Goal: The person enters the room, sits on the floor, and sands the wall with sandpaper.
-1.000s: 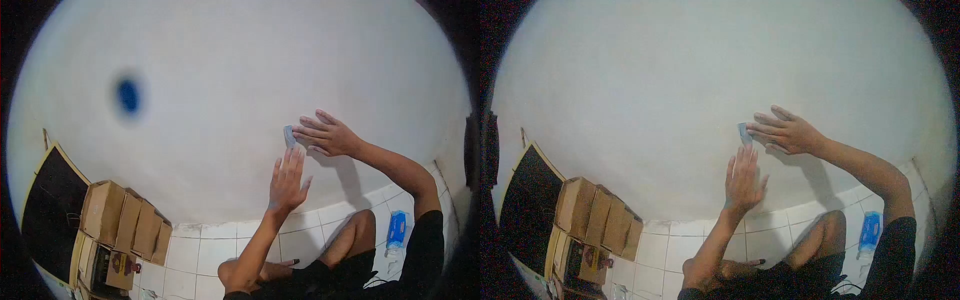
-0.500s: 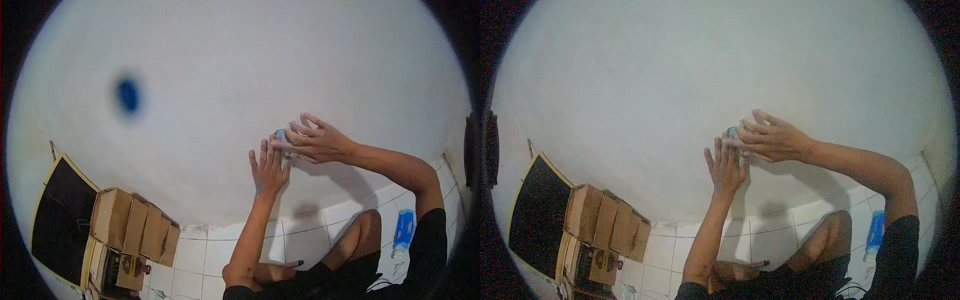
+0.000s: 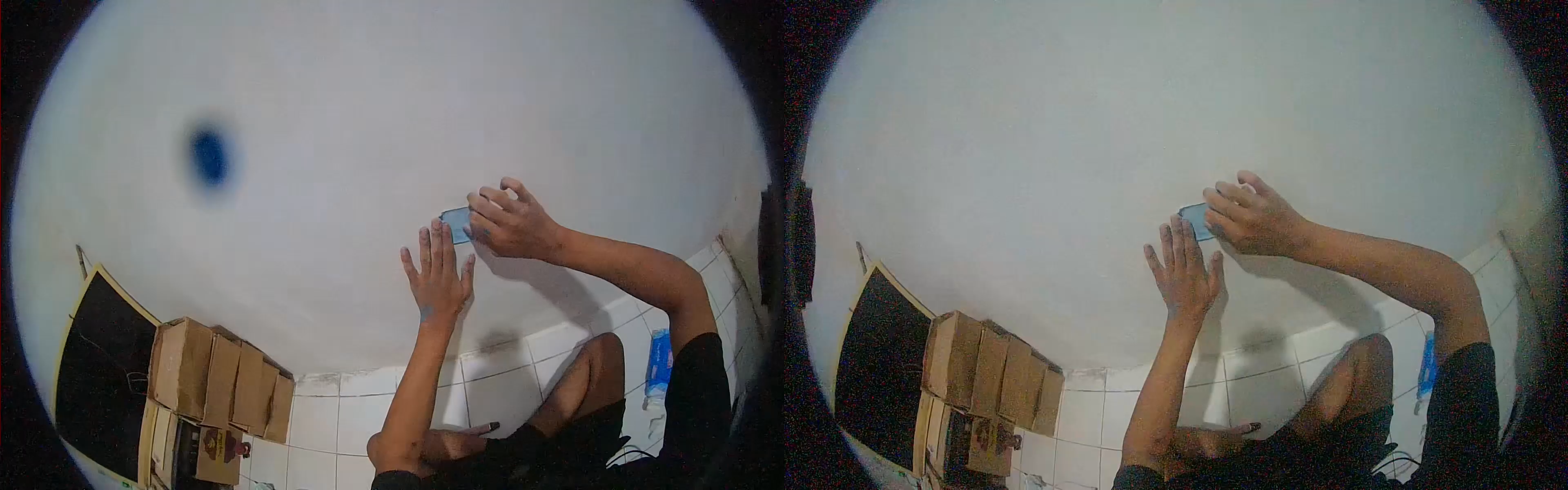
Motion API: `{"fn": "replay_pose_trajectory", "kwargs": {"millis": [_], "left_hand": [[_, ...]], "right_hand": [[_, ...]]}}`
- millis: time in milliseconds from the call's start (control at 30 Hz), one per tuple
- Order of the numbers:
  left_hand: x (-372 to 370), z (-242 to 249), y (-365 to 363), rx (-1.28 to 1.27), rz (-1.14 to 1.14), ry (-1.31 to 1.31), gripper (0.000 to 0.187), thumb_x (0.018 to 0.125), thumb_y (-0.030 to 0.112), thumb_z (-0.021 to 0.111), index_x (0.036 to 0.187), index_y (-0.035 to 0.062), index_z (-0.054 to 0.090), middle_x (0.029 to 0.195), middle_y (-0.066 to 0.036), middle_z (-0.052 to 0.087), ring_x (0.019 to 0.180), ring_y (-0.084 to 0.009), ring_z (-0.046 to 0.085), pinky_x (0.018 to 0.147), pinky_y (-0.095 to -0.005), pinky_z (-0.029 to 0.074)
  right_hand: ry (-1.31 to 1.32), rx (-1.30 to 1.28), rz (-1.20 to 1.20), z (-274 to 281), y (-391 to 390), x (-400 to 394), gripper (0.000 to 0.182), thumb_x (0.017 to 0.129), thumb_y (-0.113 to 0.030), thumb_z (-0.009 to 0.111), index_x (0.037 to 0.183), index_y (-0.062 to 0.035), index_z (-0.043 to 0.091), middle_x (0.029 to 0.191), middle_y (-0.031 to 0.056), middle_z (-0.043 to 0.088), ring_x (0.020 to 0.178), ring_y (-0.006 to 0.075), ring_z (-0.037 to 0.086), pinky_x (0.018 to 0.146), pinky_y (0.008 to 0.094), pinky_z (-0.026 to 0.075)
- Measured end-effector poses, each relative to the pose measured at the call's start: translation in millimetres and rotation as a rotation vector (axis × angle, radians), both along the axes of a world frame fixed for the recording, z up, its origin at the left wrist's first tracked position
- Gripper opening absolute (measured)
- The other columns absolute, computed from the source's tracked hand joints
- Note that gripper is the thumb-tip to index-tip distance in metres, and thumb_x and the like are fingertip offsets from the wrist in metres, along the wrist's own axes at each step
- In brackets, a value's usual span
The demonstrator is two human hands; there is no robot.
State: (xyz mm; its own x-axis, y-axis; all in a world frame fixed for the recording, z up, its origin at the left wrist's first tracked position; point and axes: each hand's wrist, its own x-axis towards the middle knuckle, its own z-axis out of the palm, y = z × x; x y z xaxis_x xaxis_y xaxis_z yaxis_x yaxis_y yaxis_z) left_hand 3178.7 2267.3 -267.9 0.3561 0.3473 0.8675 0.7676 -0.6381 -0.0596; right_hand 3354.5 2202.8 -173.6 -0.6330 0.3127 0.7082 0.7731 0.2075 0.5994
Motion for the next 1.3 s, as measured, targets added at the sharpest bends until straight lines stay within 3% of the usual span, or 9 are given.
{"fn": "replay_pose_trajectory", "kwargs": {"millis": [233, 333, 533, 633, 733, 933, 1133, 1200, 1300], "left_hand": [[7, 7, -16, 0.013, 0.126, 0.054, 0.067, 0.092, 0.044, 0.047, 0.142, 0.0008, 0.036, 0.153, -0.012, 0.028, 0.144, -0.0258, 0.018, 0.116, -0.0543, 0.006], [27, 11, -34, -0.035, 0.088, -0.049, 0.073, 0.092, 0.040, 0.050, 0.141, -0.0096, 0.029, 0.153, -0.022, 0.016, 0.142, -0.0387, 0.012, 0.112, -0.0612, 0.005], [68, 6, -33, -0.025, -0.041, -0.385, 0.065, 0.095, 0.033, 0.047, 0.139, -0.0123, 0.030, 0.147, -0.026, 0.019, 0.134, -0.0432, 0.022, 0.113, -0.0549, 0.018], [81, 9, -35, -0.045, -0.073, -0.443, 0.069, 0.097, 0.028, 0.045, 0.144, -0.0122, 0.014, 0.148, -0.030, 0.014, 0.136, -0.0450, 0.019, 0.113, -0.0537, 0.018], [95, 16, -36, -0.063, -0.041, -0.523, 0.074, 0.100, 0.036, 0.035, 0.146, -0.0077, -0.002, 0.151, -0.031, 0.002, 0.139, -0.0473, 0.009, 0.112, -0.0549, 0.013], [104, 30, -46, -0.203, 0.009, -0.563, 0.085, 0.098, 0.048, 0.034, 0.146, -0.0079, -0.008, 0.149, -0.036, -0.009, 0.140, -0.0488, -0.011, 0.112, -0.0580, -0.002], [125, 39, -33, -0.093, 0.125, -0.608, 0.090, 0.097, 0.050, 0.033, 0.142, -0.0142, -0.010, 0.145, -0.041, -0.015, 0.137, -0.0521, -0.019, 0.107, -0.0636, -0.012], [123, 37, -30, -0.083, 0.133, -0.596, 0.093, 0.096, 0.053, 0.033, 0.142, -0.0143, -0.011, 0.145, -0.041, -0.015, 0.137, -0.0517, -0.019, 0.106, -0.0635, -0.012], [123, 33, -23, -0.078, 0.108, -0.625, 0.096, 0.094, 0.057, 0.033, 0.142, -0.0133, -0.011, 0.146, -0.040, -0.016, 0.138, -0.0506, -0.020, 0.106, -0.0632, -0.013]], "right_hand": [[0.051, 0.043, 0.139, -17, -1, 33, 0.029, 0.074, -0.018, 0.073, 0.101, -0.0142, 0.065, 0.121, 0.0063, 0.058, 0.108, 0.0207, 0.054, 0.094, 0.0434, 0.041], [0.130, 0.037, 0.149, -27, -3, 35, 0.030, 0.076, -0.015, 0.071, 0.105, -0.0129, 0.066, 0.125, 0.0059, 0.058, 0.111, 0.0221, 0.054, 0.096, 0.0420, 0.041], [0.397, 0.124, 0.203, -46, -6, 32, 0.026, 0.080, -0.014, 0.064, 0.105, -0.0102, 0.064, 0.130, 0.0067, 0.057, 0.121, 0.0211, 0.050, 0.101, 0.0426, 0.040], [0.456, 0.155, 0.157, -59, -1, 29, 0.028, 0.083, -0.017, 0.063, 0.111, -0.0117, 0.063, 0.132, 0.0041, 0.057, 0.125, 0.0203, 0.047, 0.103, 0.0411, 0.037], [0.500, 0.186, 0.165, -71, 4, 30, 0.028, 0.087, -0.019, 0.062, 0.115, -0.0132, 0.062, 0.133, 0.0013, 0.056, 0.127, 0.0205, 0.044, 0.104, 0.0405, 0.035], [0.576, 0.146, 0.050, -94, -10, 32, 0.027, 0.090, -0.026, 0.058, 0.115, -0.0147, 0.061, 0.132, -0.0001, 0.058, 0.128, 0.0224, 0.043, 0.102, 0.0435, 0.034], [0.837, -0.101, 0.082, -187, -33, 30, 0.032, 0.083, -0.010, 0.057, 0.114, -0.0119, 0.061, 0.142, 0.0087, 0.047, 0.129, 0.0296, 0.042, 0.103, 0.0504, 0.031], [0.912, -0.219, 0.034, -220, -52, 28, 0.024, 0.078, 0.000, 0.050, 0.096, -0.0047, 0.066, 0.140, 0.0163, 0.048, 0.127, 0.0343, 0.043, 0.102, 0.0475, 0.034], [1.114, -0.410, 0.034, -275, -75, 25, 0.019, 0.073, 0.002, 0.052, 0.087, -0.0024, 0.065, 0.141, 0.0190, 0.045, 0.125, 0.0359, 0.046, 0.103, 0.0453, 0.035]]}}
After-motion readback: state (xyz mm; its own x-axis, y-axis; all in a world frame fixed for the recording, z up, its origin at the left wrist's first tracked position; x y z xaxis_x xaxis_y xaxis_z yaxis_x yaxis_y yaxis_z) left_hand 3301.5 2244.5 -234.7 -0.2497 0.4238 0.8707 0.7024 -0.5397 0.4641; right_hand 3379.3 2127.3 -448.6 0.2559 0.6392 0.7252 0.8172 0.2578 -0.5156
